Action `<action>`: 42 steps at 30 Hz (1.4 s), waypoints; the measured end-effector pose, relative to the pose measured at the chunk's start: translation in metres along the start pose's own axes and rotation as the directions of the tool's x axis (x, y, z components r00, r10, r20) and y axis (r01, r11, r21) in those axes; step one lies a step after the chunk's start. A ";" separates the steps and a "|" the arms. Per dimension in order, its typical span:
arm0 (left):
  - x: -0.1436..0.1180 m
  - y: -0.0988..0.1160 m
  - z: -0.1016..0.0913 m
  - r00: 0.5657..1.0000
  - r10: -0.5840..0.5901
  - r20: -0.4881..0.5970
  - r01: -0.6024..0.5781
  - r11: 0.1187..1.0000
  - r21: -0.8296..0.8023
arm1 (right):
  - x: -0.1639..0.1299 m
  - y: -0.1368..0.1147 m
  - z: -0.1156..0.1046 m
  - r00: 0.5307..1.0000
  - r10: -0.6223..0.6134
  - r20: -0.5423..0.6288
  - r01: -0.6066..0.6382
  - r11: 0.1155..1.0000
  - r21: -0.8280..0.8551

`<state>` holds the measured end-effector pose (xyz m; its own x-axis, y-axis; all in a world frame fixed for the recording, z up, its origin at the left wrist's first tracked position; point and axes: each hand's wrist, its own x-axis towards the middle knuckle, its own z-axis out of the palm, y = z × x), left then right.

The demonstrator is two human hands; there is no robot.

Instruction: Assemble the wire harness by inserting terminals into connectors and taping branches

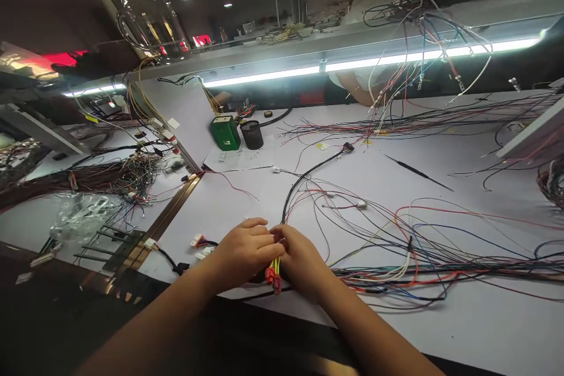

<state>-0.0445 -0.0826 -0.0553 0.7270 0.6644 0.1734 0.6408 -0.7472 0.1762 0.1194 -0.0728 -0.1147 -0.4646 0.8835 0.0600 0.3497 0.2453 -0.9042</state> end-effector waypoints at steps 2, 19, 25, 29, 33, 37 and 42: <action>0.003 -0.002 0.004 0.993 -0.119 0.024 0.120 0.992 -0.035 | -0.018 0.004 0.001 0.998 -0.016 -0.055 0.019 0.999 0.050; -0.040 0.025 0.040 0.649 -0.736 0.193 0.422 0.137 -0.896 | -0.027 0.026 0.001 0.977 -0.170 -0.129 0.153 0.980 -0.130; -0.048 0.016 0.040 0.925 -0.330 -0.189 0.209 0.857 -0.471 | 0.010 0.028 -0.015 0.939 -0.338 0.070 0.331 0.826 -0.457; -0.042 0.015 0.030 0.981 0.006 -0.192 -0.028 0.993 -0.114 | 0.035 0.013 -0.006 0.825 -0.502 0.260 0.561 0.668 -0.488; -0.034 0.011 0.022 0.994 0.085 -0.067 -0.090 0.994 -0.065 | 0.024 0.012 -0.002 0.852 -0.484 0.202 0.518 0.715 -0.470; -0.026 0.007 0.026 0.989 -0.123 -0.078 0.105 0.973 -0.204 | -0.013 0.019 -0.010 0.931 -0.362 0.049 0.354 0.861 -0.365; -0.023 0.013 0.033 0.868 -0.492 -0.072 0.371 0.736 -0.566 | -0.038 0.023 -0.004 0.912 -0.408 -0.029 0.387 0.884 -0.261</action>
<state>-0.0443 -0.1081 -0.0889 0.2977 0.9453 0.1336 0.6017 -0.2945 0.7425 0.1479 -0.0989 -0.1358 -0.5427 0.7177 0.4363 0.3417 0.6632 -0.6659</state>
